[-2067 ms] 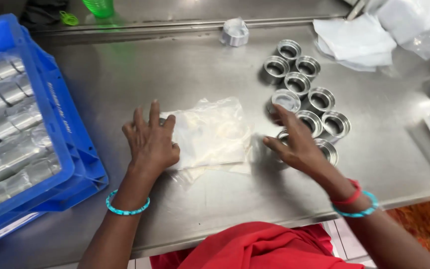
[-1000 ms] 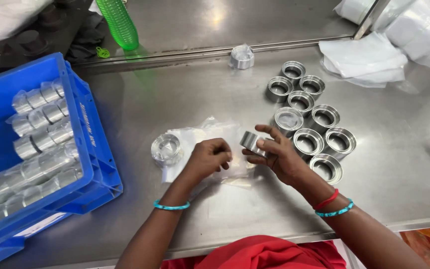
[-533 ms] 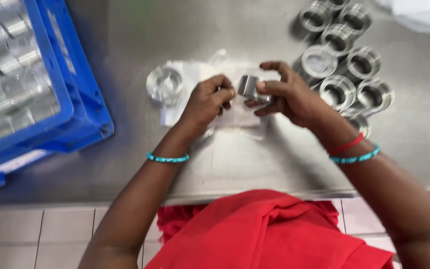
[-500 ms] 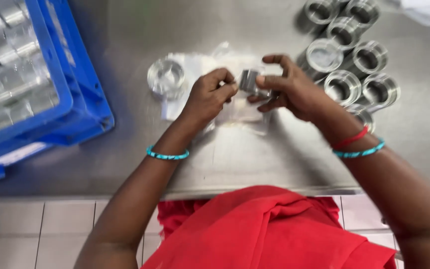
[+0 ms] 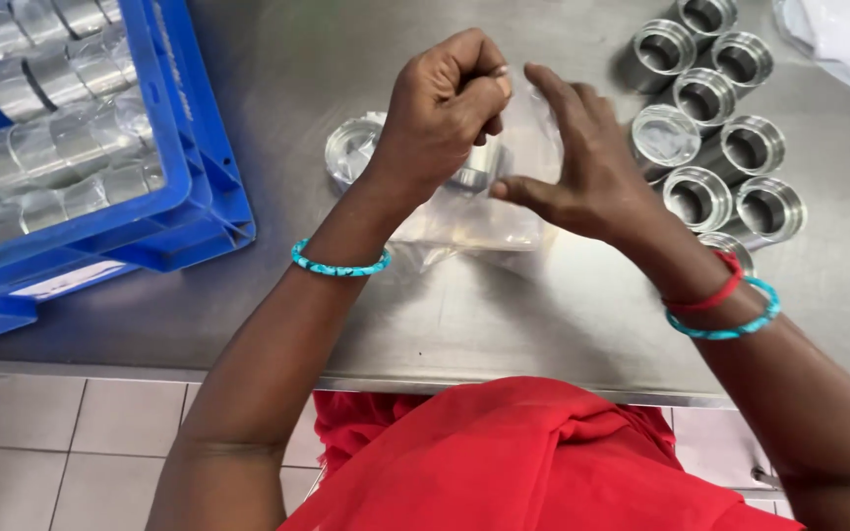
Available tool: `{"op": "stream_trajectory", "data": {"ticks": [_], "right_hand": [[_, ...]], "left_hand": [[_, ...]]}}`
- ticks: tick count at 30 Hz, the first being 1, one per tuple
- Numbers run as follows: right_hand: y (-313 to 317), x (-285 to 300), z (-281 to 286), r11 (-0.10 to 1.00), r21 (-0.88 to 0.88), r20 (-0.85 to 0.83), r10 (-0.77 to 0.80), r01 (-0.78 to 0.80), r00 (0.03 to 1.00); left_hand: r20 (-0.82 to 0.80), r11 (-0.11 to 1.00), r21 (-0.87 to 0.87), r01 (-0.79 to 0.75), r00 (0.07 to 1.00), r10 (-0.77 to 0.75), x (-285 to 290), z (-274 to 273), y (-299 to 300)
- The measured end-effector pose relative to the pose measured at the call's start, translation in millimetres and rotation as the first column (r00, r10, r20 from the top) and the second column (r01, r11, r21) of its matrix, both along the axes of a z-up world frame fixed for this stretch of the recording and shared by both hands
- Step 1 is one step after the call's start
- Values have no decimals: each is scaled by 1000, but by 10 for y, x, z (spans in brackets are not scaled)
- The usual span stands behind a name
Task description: Organize and bag small cylindrical metal components at a sorting station.
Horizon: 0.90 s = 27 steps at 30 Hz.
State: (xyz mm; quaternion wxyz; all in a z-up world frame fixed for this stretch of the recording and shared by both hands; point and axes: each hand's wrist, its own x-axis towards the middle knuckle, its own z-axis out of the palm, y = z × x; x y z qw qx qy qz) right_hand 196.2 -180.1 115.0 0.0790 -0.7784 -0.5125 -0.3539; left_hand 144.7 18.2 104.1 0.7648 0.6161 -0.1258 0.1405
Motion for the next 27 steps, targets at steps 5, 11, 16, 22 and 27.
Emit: {"op": "stream_trajectory", "data": {"ticks": [5,11,16,22,27], "right_hand": [[32,130,-107,994,56,-808,-11,95,589],[-33,166,-317,953,294,-904,252,72,346],[99,74,-791,937,319,-504,294,-141,812],[237,-152,-691,977,177,-292,164,-116,942],[130,-248,-698,947,281,-272,235,-156,933]], "left_hand": [[275,956,295,9,957,-94,21,-156,107],[-152,615,788,9,972,180,78,-473,12],[150,453,847,-277,943,297,362,-1004,0],[-145,574,815,-75,933,329,371,-553,180],[-557,951,310,14,813,169,229,-435,154]]}}
